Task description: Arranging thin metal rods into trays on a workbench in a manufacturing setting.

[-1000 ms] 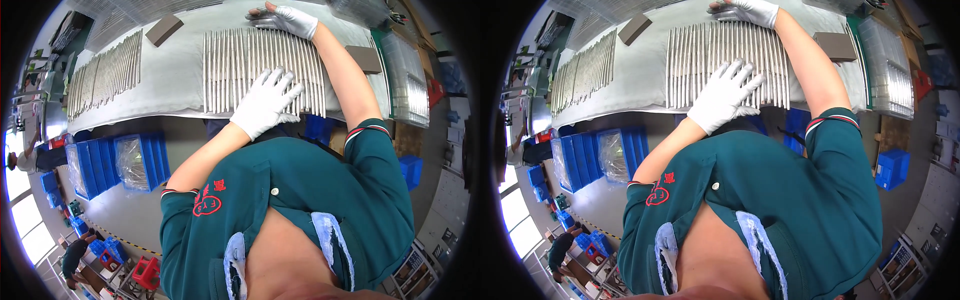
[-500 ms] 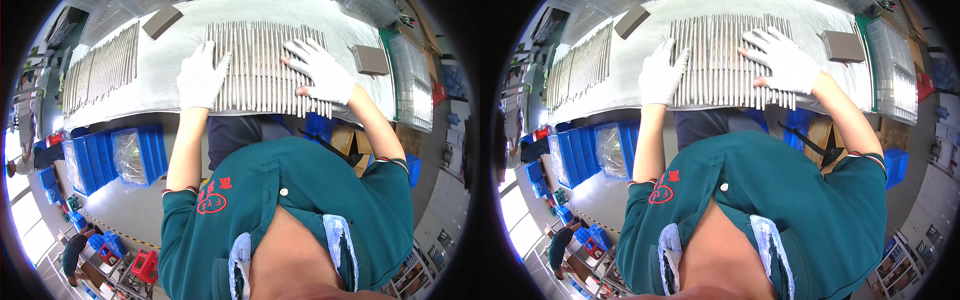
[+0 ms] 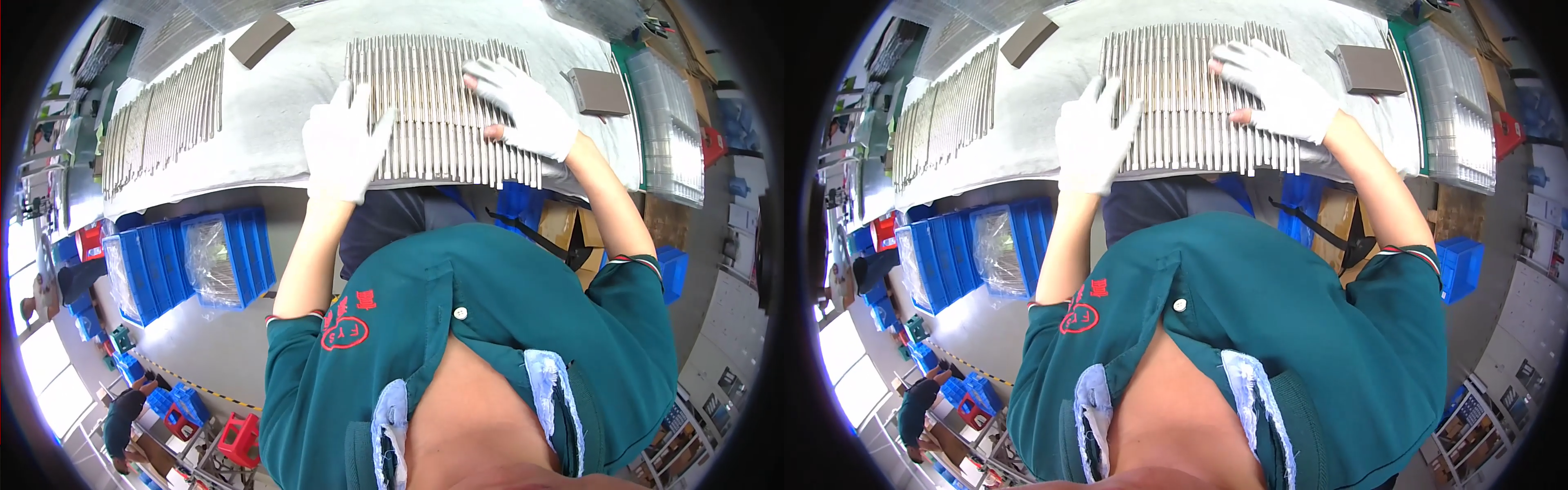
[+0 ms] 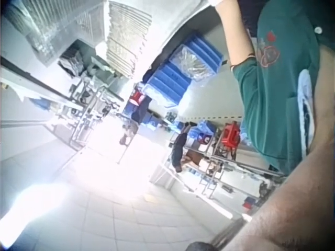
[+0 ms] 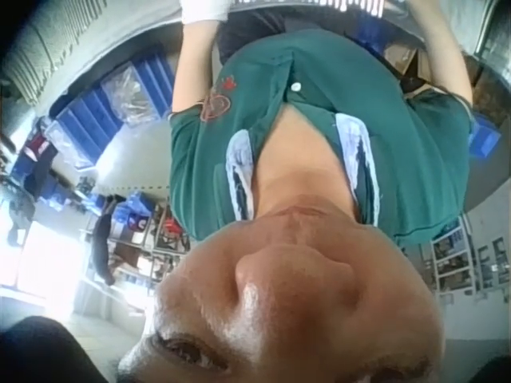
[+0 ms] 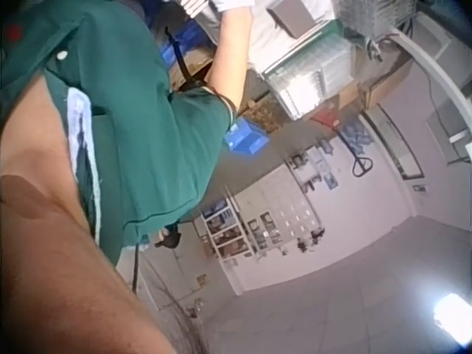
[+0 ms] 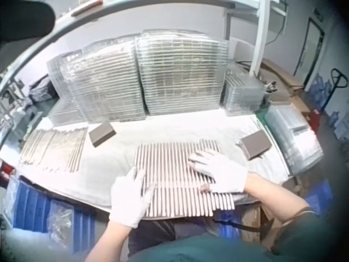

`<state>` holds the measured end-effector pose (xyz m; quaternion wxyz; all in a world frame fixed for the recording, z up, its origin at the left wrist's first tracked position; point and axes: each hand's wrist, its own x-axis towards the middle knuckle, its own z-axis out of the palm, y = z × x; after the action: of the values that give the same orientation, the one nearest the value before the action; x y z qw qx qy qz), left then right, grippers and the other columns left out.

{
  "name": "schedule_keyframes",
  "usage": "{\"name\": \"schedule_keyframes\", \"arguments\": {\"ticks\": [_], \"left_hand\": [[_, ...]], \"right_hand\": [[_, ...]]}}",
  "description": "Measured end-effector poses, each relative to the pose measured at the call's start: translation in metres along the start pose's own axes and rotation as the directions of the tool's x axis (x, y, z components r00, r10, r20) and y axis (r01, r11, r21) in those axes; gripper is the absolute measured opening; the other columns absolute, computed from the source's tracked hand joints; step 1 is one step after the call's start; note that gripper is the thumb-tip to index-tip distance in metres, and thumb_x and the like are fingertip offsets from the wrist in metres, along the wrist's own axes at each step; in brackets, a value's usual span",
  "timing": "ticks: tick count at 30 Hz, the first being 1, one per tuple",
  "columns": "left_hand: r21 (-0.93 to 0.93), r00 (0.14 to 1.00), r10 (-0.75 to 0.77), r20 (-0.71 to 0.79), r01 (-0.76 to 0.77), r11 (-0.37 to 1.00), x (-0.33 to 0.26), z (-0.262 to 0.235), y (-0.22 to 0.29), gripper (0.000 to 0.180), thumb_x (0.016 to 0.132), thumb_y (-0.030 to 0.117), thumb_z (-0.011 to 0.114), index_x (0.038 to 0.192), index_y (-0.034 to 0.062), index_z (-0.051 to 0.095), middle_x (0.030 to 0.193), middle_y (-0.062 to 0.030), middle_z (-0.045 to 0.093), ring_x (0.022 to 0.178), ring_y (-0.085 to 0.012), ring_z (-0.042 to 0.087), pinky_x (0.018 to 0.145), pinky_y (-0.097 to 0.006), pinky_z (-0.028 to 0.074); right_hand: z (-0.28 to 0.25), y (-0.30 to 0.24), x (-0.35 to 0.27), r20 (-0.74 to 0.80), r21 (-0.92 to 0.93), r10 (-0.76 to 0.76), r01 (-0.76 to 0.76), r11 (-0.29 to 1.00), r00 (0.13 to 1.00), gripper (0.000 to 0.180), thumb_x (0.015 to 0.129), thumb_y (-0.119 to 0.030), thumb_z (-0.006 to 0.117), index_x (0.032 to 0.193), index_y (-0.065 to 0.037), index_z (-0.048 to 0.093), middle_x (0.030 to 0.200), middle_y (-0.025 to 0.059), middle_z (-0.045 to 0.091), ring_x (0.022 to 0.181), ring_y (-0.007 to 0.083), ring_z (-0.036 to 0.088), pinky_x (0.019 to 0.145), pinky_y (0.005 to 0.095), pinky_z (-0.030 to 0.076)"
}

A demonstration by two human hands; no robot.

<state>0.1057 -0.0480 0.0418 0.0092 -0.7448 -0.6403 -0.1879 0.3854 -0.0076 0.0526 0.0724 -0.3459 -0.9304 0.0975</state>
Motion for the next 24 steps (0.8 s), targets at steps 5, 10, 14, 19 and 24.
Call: {"name": "schedule_keyframes", "arguments": {"ticks": [5,10,14,19,24], "left_hand": [[-0.233,0.905,0.416,0.086,-0.388,0.892,-0.026,-0.014,0.022,0.064,0.078,0.047,0.065,0.124,0.0034,0.054,0.126,-0.0176,0.054,0.119,-0.0352,0.047,0.105,-0.047,0.032],[-0.233,0.832,0.53,0.167,-0.489,0.841,-0.022,-0.006,0.049,0.066,0.071,0.017,0.072,0.131,0.0054,0.048,0.127,-0.0141,0.05,0.122,-0.0317,0.045,0.106,-0.043,0.033],[-0.19,0.86,0.493,0.128,-0.467,0.864,-0.024,0.001,0.05,0.057,0.069,0.006,0.065,0.124,0.0043,0.051,0.12,-0.0134,0.053,0.118,-0.0312,0.047,0.104,-0.04,0.036],[-0.172,0.869,0.484,0.103,-0.463,0.869,-0.027,0.006,0.047,0.051,0.071,0.008,0.062,0.121,0.0043,0.053,0.119,-0.013,0.054,0.118,-0.0305,0.048,0.103,-0.039,0.037],[-0.193,0.869,0.485,0.093,-0.463,0.865,-0.03,0.006,0.042,0.049,0.071,0.01,0.062,0.12,0.0044,0.054,0.12,-0.0127,0.054,0.117,-0.0302,0.049,0.102,-0.04,0.039]], "right_hand": [[-0.023,0.051,-0.028,-0.342,-0.109,0.29,-0.345,0.932,0.894,0.077,0.08,-0.052,0.06,0.144,-0.015,0.038,0.148,0.0127,0.036,0.137,0.0329,0.032,0.114,0.0411,0.024],[-0.056,0.092,-0.091,-0.121,-0.198,0.459,-0.474,0.858,0.88,0.093,0.065,-0.038,0.076,0.145,-0.017,0.034,0.149,0.0175,0.031,0.138,0.032,0.028,0.114,0.0399,0.025],[-0.056,0.1,-0.099,0.061,-0.262,0.533,-0.501,0.825,0.844,0.099,0.058,-0.025,0.078,0.146,-0.019,0.033,0.151,0.0147,0.027,0.139,0.0332,0.026,0.114,0.0377,0.025],[-0.065,0.105,-0.09,0.065,-0.334,0.502,-0.456,0.825,0.862,0.093,0.06,-0.018,0.075,0.145,-0.018,0.036,0.147,0.011,0.036,0.136,0.0333,0.031,0.113,0.0366,0.027],[-0.081,0.086,-0.08,-0.115,-0.083,0.534,-0.544,0.835,0.837,0.079,0.067,-0.018,0.075,0.14,-0.015,0.044,0.137,0.0116,0.049,0.127,0.0287,0.045,0.108,0.0328,0.034]]}}
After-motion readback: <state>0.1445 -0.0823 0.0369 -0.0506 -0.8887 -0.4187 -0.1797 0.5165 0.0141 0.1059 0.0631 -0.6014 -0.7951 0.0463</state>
